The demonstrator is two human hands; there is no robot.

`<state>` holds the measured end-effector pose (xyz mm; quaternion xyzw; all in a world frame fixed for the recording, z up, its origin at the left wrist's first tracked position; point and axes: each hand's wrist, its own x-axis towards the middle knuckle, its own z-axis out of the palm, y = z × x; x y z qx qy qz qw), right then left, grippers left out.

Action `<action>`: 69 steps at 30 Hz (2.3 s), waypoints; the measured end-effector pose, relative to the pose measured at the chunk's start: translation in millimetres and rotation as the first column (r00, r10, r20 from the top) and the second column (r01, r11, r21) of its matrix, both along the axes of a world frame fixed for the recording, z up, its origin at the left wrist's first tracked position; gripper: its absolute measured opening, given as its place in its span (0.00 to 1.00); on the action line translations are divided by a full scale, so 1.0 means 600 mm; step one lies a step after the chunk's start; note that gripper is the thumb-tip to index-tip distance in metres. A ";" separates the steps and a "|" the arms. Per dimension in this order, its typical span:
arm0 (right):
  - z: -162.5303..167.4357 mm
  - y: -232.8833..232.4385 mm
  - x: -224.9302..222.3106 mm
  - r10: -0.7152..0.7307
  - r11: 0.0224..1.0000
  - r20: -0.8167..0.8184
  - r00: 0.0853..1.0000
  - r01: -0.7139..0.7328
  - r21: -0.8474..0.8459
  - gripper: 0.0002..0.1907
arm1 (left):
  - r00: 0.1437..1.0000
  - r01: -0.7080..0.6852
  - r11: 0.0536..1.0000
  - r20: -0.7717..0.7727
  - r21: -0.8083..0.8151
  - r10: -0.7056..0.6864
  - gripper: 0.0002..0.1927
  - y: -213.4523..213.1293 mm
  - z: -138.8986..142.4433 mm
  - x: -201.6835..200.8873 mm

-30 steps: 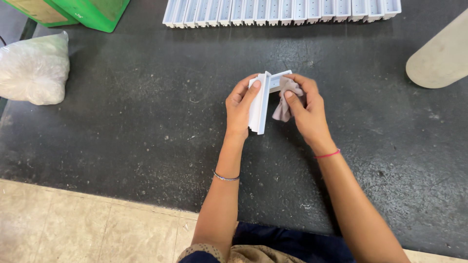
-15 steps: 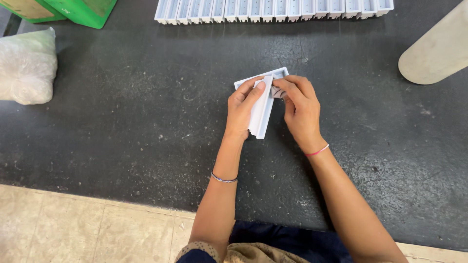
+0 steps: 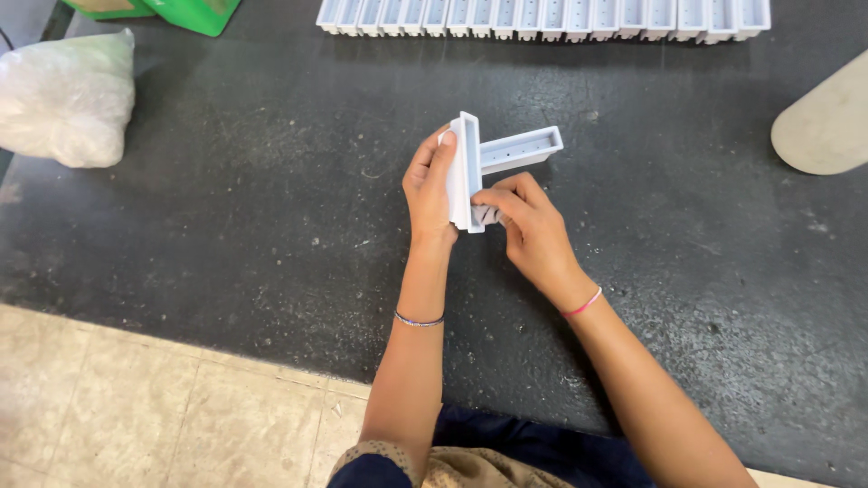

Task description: The person wipes several small white plastic trays with a cloth on a dark worktable. They handle the trays one at a time, wiping the exterior and interior surfaces, then place them back in a row. A large plastic bottle is visible nearby but not used.

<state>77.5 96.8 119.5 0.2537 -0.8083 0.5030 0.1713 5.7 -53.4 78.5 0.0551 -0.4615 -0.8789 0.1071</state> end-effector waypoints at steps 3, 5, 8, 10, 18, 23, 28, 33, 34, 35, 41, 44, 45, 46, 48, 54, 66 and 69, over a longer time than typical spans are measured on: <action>-0.003 -0.010 0.007 0.038 0.999 0.041 0.998 -0.037 -0.020 0.22 | 0.996 -0.085 0.996 -0.018 0.007 0.085 0.17 -0.014 0.002 -0.005; -0.006 -0.017 0.010 0.072 0.996 0.100 0.992 -0.065 -0.067 0.20 | 0.987 -0.162 0.986 -0.002 -0.045 0.162 0.17 -0.021 0.008 -0.006; -0.010 -0.022 0.008 0.068 0.992 0.213 0.975 -0.045 -0.115 0.14 | 0.965 -0.241 0.970 -0.112 -0.036 0.235 0.17 -0.018 0.018 0.002; -0.016 -0.022 0.007 0.068 0.992 0.318 0.946 -0.028 -0.127 0.13 | 0.948 -0.302 0.940 -0.153 -0.162 0.278 0.18 -0.014 0.027 0.012; -0.054 0.003 -0.011 0.514 0.772 0.715 0.474 0.107 -0.626 0.16 | 0.896 -0.413 0.743 -0.383 -0.526 0.227 0.17 0.007 0.059 0.050; -0.075 0.026 -0.033 0.701 0.610 0.632 0.331 0.179 -0.772 0.17 | 0.848 -0.508 0.537 -0.502 -0.674 0.172 0.17 0.008 0.073 0.058; -0.058 0.059 -0.042 0.700 0.587 0.617 0.360 0.202 -0.784 0.14 | 0.809 -0.526 0.478 -0.587 -0.704 0.026 0.18 0.024 0.087 0.068; -0.015 0.125 -0.046 0.718 0.503 0.527 0.455 0.184 -0.845 0.15 | 0.801 -0.490 0.438 -0.587 -0.754 -0.115 0.18 0.044 0.102 0.075; -0.008 0.141 -0.047 0.728 0.477 0.508 0.461 0.192 -0.857 0.15 | 0.799 -0.488 0.421 -0.585 -0.765 -0.136 0.19 0.049 0.103 0.075; -0.003 0.153 -0.046 0.739 0.450 0.488 0.465 0.199 -0.871 0.15 | 0.798 -0.487 0.402 -0.582 -0.776 -0.157 0.19 0.053 0.103 0.077; 0.000 0.177 -0.047 0.851 0.043 0.168 0.497 0.253 -0.967 0.16 | 0.766 -0.547 0.381 -0.629 -0.746 -0.132 0.16 0.049 0.081 0.070; -0.002 0.188 -0.050 0.829 -0.065 0.124 0.545 0.313 -0.947 0.19 | 0.977 -0.122 0.818 -0.215 -0.562 -0.002 0.19 0.042 0.054 0.052; -0.006 0.187 -0.052 0.815 -0.026 0.148 0.561 0.290 -0.957 0.18 | 0.984 -0.059 0.914 -0.175 -0.402 -0.014 0.19 0.038 0.045 0.041; -0.011 0.184 -0.054 0.797 0.012 0.170 0.579 0.267 -0.964 0.17 | 0.990 0.002 0.975 -0.139 -0.224 -0.034 0.20 0.036 0.036 0.030; -0.023 0.180 -0.058 0.760 0.091 0.229 0.608 0.250 -0.964 0.14 | 0.992 0.104 0.995 -0.069 0.012 -0.103 0.21 0.028 0.017 0.016; -0.050 0.176 -0.070 0.692 0.235 0.353 0.630 0.266 -0.935 0.11 | 0.926 0.377 0.868 -0.141 0.323 -0.349 0.23 0.003 -0.023 0.003; -0.042 0.167 -0.069 0.663 0.330 0.435 0.610 0.283 -0.900 0.14 | 0.863 0.503 0.711 -0.241 0.491 -0.444 0.24 -0.004 -0.007 0.011; -0.038 0.164 -0.067 0.645 0.359 0.458 0.612 0.287 -0.888 0.14 | 0.857 0.513 0.705 -0.247 0.490 -0.452 0.23 -0.004 -0.002 0.011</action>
